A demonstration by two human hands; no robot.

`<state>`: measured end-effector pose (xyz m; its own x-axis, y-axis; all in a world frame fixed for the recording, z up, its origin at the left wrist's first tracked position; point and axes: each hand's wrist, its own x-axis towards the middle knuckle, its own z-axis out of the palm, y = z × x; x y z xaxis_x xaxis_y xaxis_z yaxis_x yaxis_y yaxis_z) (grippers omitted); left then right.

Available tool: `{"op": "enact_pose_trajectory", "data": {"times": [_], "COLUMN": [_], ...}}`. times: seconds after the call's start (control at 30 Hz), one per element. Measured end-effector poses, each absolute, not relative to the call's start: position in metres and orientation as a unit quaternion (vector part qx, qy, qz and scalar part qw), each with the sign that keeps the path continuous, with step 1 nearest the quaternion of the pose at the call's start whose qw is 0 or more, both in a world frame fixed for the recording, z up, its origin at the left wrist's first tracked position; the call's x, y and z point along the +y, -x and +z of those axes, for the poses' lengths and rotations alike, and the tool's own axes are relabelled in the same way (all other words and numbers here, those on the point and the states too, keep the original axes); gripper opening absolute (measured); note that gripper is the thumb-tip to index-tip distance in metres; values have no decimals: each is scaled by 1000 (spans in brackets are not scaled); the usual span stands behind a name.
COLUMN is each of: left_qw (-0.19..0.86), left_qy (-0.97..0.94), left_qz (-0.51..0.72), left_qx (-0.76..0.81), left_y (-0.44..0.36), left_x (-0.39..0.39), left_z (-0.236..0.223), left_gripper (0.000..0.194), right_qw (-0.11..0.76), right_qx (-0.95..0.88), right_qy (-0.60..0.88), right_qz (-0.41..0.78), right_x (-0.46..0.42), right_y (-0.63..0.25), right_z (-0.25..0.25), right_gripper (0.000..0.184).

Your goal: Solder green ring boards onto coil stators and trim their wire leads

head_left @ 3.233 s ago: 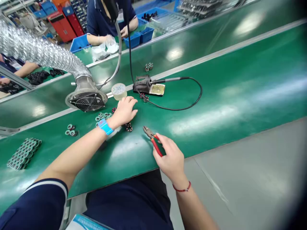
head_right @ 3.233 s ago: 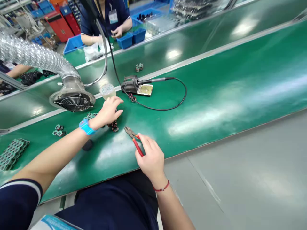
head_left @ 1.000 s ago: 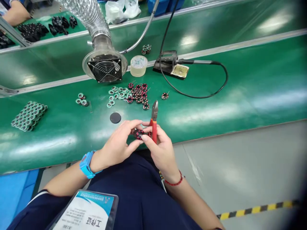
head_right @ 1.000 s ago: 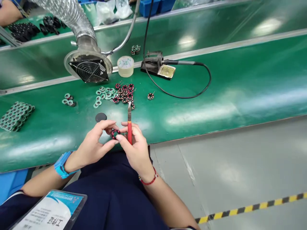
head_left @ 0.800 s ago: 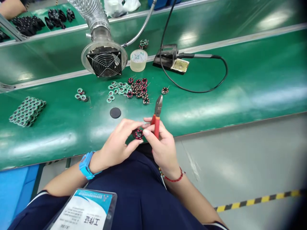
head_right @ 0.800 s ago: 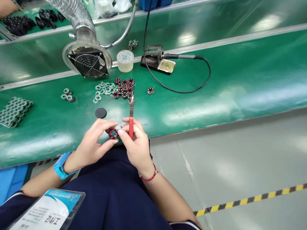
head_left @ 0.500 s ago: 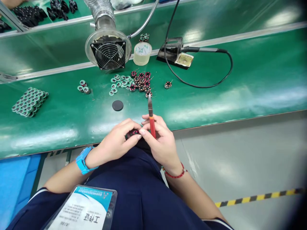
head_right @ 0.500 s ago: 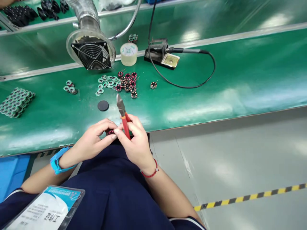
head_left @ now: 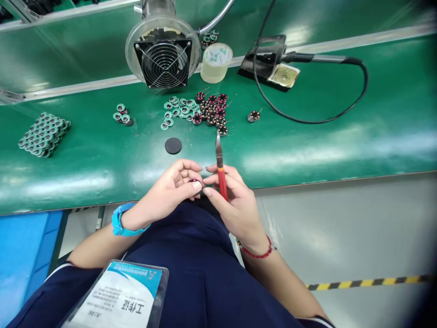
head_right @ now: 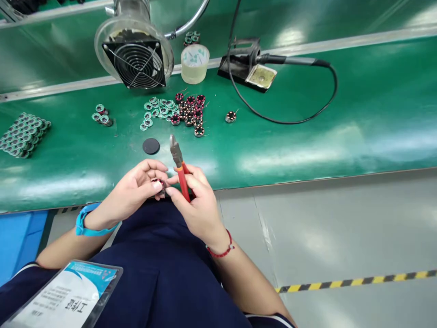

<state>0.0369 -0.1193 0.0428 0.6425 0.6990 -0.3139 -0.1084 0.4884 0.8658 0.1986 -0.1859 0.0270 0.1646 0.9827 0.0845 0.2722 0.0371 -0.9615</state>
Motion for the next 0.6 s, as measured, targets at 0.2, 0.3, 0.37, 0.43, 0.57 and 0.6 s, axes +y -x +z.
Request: {"op": "enact_pose_trajectory", "data": {"times": [0.2, 0.3, 0.37, 0.43, 0.57, 0.6], "left_qw": [797, 800, 801, 800, 801, 803], "left_qy": [-443, -437, -434, -431, -425, -425], "left_qz": [232, 235, 240, 247, 246, 237], "left_qx": [340, 337, 336, 336, 341, 343], "left_y": [-36, -37, -38, -40, -42, -42], "left_x": [-107, -100, -96, -92, -86, -85], "left_z": [43, 43, 41, 37, 30, 30], "left_gripper": [24, 24, 24, 25, 26, 26], "right_qw": [436, 427, 428, 426, 442, 448], "right_qx": [-607, -616, -612, -616, -612, -605], "right_qy": [550, 551, 558, 553, 555, 561], "right_qz": [373, 367, 362, 363, 349, 344], "right_x": [-164, -157, -155, -153, -151, -151], "right_y": [-217, -224, -226, -225, -218, -217], "right_z": [31, 30, 26, 22, 14, 13], "right_gripper": [6, 8, 17, 23, 14, 9]}}
